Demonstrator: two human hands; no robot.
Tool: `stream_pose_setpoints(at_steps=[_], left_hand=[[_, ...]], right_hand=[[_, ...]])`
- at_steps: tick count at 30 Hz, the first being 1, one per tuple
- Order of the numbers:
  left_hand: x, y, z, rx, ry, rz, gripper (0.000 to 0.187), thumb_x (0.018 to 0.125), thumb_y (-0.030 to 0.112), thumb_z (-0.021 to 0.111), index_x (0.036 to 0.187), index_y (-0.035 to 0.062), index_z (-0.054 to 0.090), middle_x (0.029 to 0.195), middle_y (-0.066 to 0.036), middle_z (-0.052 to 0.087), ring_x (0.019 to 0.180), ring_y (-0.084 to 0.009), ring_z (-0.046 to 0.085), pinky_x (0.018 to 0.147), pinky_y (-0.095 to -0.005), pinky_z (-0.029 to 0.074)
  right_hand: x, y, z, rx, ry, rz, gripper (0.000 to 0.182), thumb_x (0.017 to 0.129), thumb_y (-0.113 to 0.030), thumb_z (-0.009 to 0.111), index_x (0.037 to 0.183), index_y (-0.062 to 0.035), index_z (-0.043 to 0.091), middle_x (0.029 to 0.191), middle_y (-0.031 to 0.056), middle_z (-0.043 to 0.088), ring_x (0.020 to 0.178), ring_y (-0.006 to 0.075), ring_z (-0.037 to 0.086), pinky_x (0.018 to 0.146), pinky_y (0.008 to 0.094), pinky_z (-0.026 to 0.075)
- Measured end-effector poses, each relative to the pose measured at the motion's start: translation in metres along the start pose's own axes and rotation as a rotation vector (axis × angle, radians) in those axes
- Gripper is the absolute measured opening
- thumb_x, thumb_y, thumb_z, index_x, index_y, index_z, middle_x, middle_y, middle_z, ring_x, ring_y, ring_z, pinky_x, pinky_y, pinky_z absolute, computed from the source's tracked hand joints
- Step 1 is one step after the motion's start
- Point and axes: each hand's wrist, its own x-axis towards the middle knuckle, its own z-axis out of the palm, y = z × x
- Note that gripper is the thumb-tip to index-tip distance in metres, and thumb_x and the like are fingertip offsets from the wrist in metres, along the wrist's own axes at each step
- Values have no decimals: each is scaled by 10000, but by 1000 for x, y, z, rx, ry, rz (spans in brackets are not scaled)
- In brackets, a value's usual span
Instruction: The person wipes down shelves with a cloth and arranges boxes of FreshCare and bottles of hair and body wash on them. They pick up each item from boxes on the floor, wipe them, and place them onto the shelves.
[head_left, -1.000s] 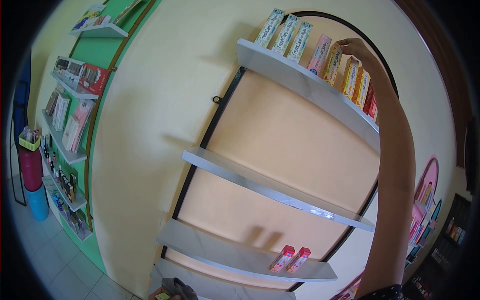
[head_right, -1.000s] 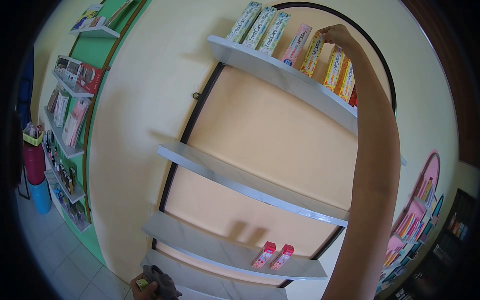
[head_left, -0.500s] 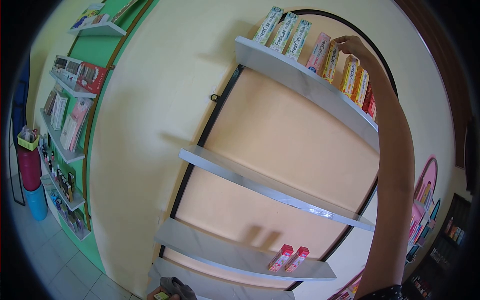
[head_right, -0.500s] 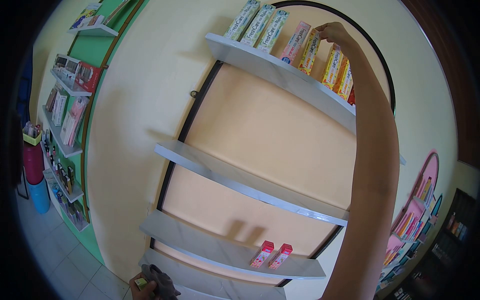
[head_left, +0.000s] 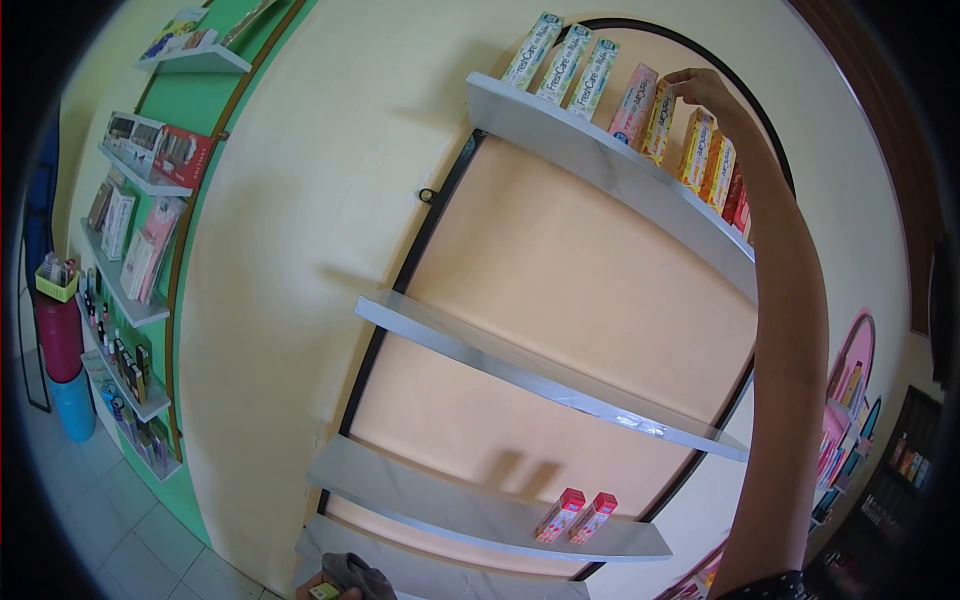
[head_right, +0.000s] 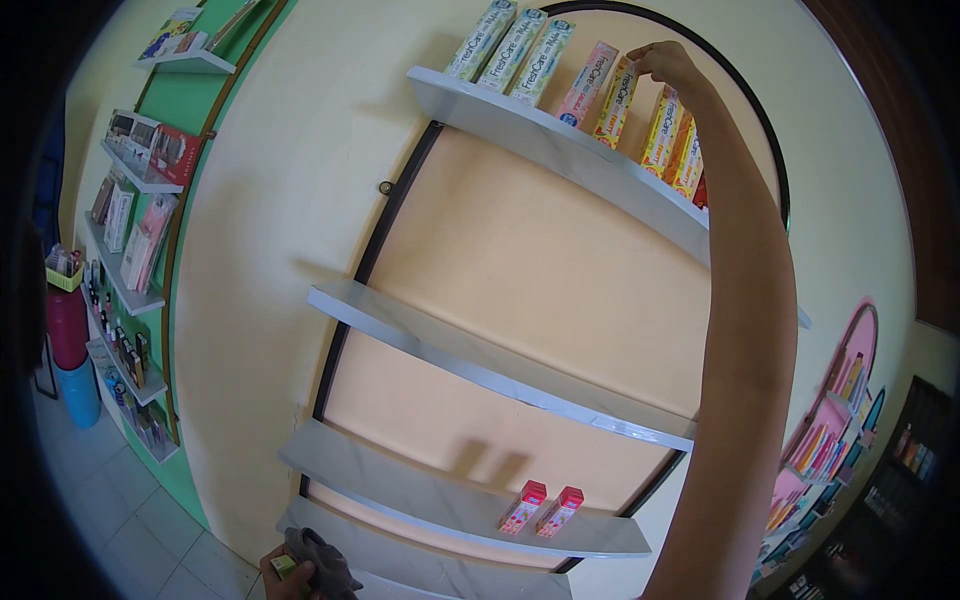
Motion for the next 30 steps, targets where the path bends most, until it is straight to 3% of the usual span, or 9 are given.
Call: stream_pose_setpoints(at_steps=[3, 6, 8, 13, 17, 23, 25, 30], left_hand=[[10, -2, -12, 114, -150, 21, 340, 647, 82, 659, 912, 49, 447, 599, -4, 469, 450, -77, 408, 400, -193, 368], [2, 8, 1, 73, -26, 59, 238, 639, 94, 670, 807, 48, 507, 545, 7, 467, 410, -68, 392, 375, -188, 349], [1, 8, 4, 62, -5, 64, 222, 637, 99, 673, 790, 46, 521, 541, 4, 473, 408, -65, 394, 370, -188, 345], [7, 5, -1, 112, -87, 118, 194, 636, 109, 678, 764, 46, 547, 521, 1, 478, 400, -57, 397, 357, -190, 338], [5, 11, 4, 132, -69, 108, 156, 648, 119, 669, 710, 68, 535, 524, 13, 476, 402, -47, 388, 364, -180, 319], [0, 14, 7, 116, -77, 96, 127, 657, 106, 653, 716, 83, 543, 525, 42, 454, 413, -41, 373, 381, -173, 301], [1, 13, 7, 123, -84, 102, 125, 656, 100, 652, 722, 83, 547, 521, 45, 447, 413, -41, 371, 383, -174, 302], [2, 10, 8, 54, -91, 75, 139, 656, 85, 648, 749, 64, 547, 536, 39, 451, 417, -43, 374, 381, -175, 306]], right_hand=[[-2, 5, -9, 7, 30, 8, 355, 649, -185, 501, 974, -49, 548, 953, 108, 526, 909, 220, 444, 835, 343, 308], [-2, 22, -17, -33, 122, -81, 368, 650, -181, 472, 982, -38, 537, 1031, 124, 481, 952, 219, 428, 858, 357, 296], [-14, 15, -18, -241, -44, 100, 354, 652, -165, 444, 961, -22, 541, 1081, 128, 437, 969, 205, 410, 852, 351, 306], [-17, 24, -12, -182, -146, 105, 333, 710, -158, 427, 981, 2, 535, 915, 120, 524, 846, 195, 479, 736, 307, 397], [-16, 22, -7, -69, -114, 135, 314, 756, -160, 417, 1010, -9, 523, 918, 118, 524, 879, 189, 471, 734, 317, 394], [-13, 22, -9, -141, -107, 63, 305, 770, -156, 408, 1027, -34, 521, 956, 113, 524, 942, 201, 455, 830, 354, 326], [-13, 20, -7, -145, -74, 67, 309, 761, -159, 421, 1024, -35, 524, 960, 115, 528, 947, 211, 448, 887, 371, 256], [-11, 16, -13, -109, -138, 33, 338, 730, -143, 425, 1032, -21, 517, 943, 115, 534, 958, 210, 437, 913, 381, 208]])
